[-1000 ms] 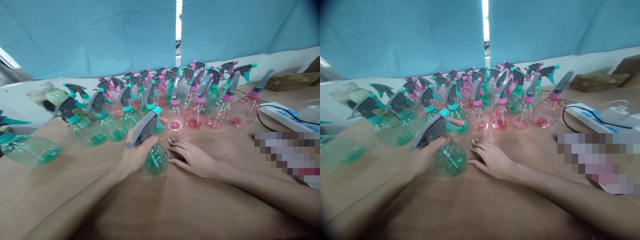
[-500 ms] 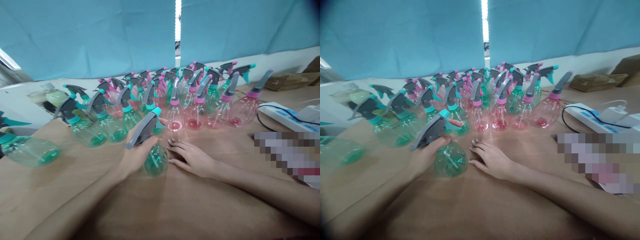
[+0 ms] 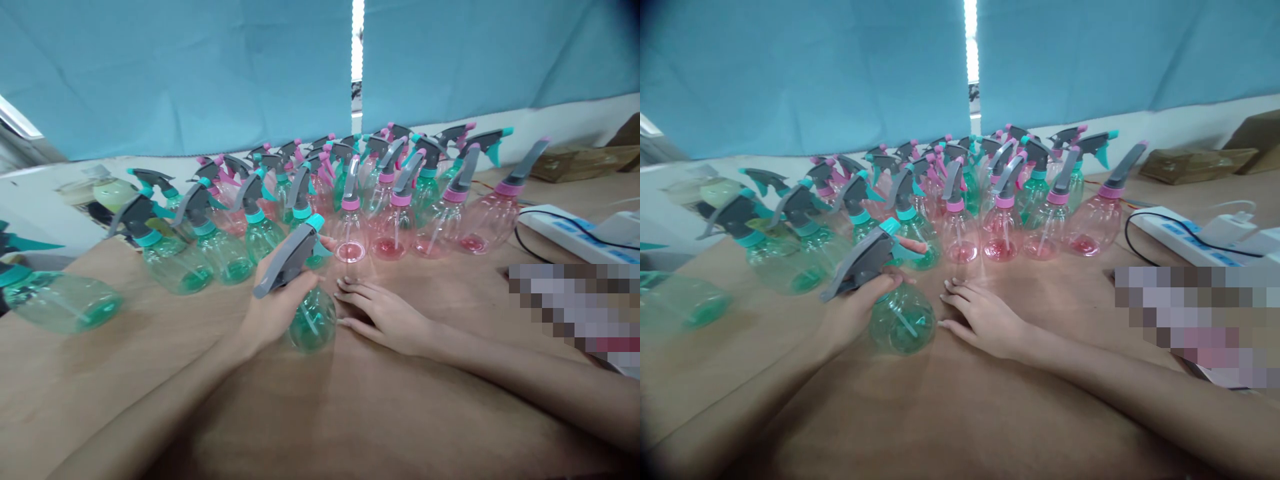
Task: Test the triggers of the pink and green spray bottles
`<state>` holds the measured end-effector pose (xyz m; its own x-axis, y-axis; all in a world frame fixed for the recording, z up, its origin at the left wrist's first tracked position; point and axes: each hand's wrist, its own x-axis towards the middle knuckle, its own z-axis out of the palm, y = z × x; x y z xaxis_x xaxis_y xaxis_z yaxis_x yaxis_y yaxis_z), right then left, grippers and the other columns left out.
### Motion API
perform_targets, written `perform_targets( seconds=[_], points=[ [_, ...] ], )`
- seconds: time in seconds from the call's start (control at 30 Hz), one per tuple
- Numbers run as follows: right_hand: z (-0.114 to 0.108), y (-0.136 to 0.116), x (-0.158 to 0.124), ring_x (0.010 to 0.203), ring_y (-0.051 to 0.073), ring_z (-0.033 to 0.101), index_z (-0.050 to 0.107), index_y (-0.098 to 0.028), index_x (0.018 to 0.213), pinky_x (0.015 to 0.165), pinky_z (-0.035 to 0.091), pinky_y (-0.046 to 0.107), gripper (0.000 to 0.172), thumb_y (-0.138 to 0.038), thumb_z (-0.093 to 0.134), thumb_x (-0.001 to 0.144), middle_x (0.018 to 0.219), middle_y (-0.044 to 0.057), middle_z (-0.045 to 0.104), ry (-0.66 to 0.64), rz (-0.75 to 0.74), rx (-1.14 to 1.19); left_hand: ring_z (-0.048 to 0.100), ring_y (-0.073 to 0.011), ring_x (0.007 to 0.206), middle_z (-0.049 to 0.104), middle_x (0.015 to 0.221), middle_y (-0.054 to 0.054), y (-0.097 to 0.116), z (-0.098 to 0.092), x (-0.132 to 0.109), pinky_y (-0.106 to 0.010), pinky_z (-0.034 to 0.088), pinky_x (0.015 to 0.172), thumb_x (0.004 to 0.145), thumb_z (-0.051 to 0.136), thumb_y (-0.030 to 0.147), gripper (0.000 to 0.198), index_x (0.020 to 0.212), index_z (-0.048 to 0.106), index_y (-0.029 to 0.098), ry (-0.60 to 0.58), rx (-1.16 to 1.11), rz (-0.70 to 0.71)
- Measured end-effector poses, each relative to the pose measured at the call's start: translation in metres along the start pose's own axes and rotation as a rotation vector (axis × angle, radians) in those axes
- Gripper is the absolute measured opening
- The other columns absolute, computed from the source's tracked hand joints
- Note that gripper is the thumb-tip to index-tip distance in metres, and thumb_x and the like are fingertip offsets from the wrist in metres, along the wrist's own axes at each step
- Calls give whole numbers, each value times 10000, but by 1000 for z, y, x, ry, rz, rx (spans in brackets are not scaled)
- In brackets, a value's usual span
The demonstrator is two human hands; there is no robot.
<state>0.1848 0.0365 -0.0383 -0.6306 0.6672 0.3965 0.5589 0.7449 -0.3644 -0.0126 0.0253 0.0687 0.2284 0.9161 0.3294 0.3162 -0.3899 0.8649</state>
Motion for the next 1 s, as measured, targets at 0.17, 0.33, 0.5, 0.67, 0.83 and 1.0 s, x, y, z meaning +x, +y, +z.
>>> perform_targets(
  seconds=[0.17, 0.33, 0.5, 0.67, 0.83, 1.0],
  points=[
    [1, 0, 0, 1321, 272, 483, 557, -149, 1320, 1101, 406, 463, 462, -427, 507, 954, 1372, 142, 573, -3, 1, 1, 559, -154, 634, 660, 823, 6, 1, 0, 0, -288, 471, 654, 750, 555, 190, 356, 1085, 667, 230, 12, 24, -3],
    [2, 1, 0, 1319, 275, 485, 559, -115, 1313, 1105, 401, 464, 475, -418, 522, 950, 1374, 154, 570, -9, 1, -2, 554, -141, 612, 661, 818, 13, -1, 0, 0, -283, 474, 649, 755, 560, 204, 353, 1091, 666, 228, 10, 9, -8],
    [2, 2, 0, 1319, 277, 484, 560, -123, 1311, 1099, 408, 465, 472, -425, 517, 951, 1370, 147, 575, -3, -9, -10, 581, -154, 633, 661, 787, 15, -2, 0, 0, -288, 483, 654, 759, 561, 214, 367, 1110, 666, 230, 18, 24, -28],
    [2, 2, 0, 1326, 277, 475, 556, -112, 1309, 1098, 409, 463, 479, -435, 496, 960, 1381, 145, 567, -14, -13, -29, 612, -157, 682, 697, 959, -4, -5, 0, 0, -288, 494, 672, 768, 562, 210, 375, 1126, 667, 248, 18, 13, 8],
    [2, 2, 0, 1321, 275, 481, 555, -120, 1312, 1099, 408, 465, 471, -422, 516, 952, 1371, 145, 575, -5, -9, -15, 615, -157, 676, 694, 897, 5, -9, 0, -1, -282, 501, 663, 779, 559, 207, 360, 1117, 667, 264, 18, 13, 6],
    [2, 1, 0, 1309, 279, 494, 564, -123, 1304, 1087, 419, 475, 463, -419, 519, 951, 1360, 148, 583, 3, -4, -11, 604, -156, 642, 679, 822, 13, -8, -1, -1, -282, 495, 643, 779, 554, 211, 357, 1114, 665, 265, 18, 19, -3]
  ],
)
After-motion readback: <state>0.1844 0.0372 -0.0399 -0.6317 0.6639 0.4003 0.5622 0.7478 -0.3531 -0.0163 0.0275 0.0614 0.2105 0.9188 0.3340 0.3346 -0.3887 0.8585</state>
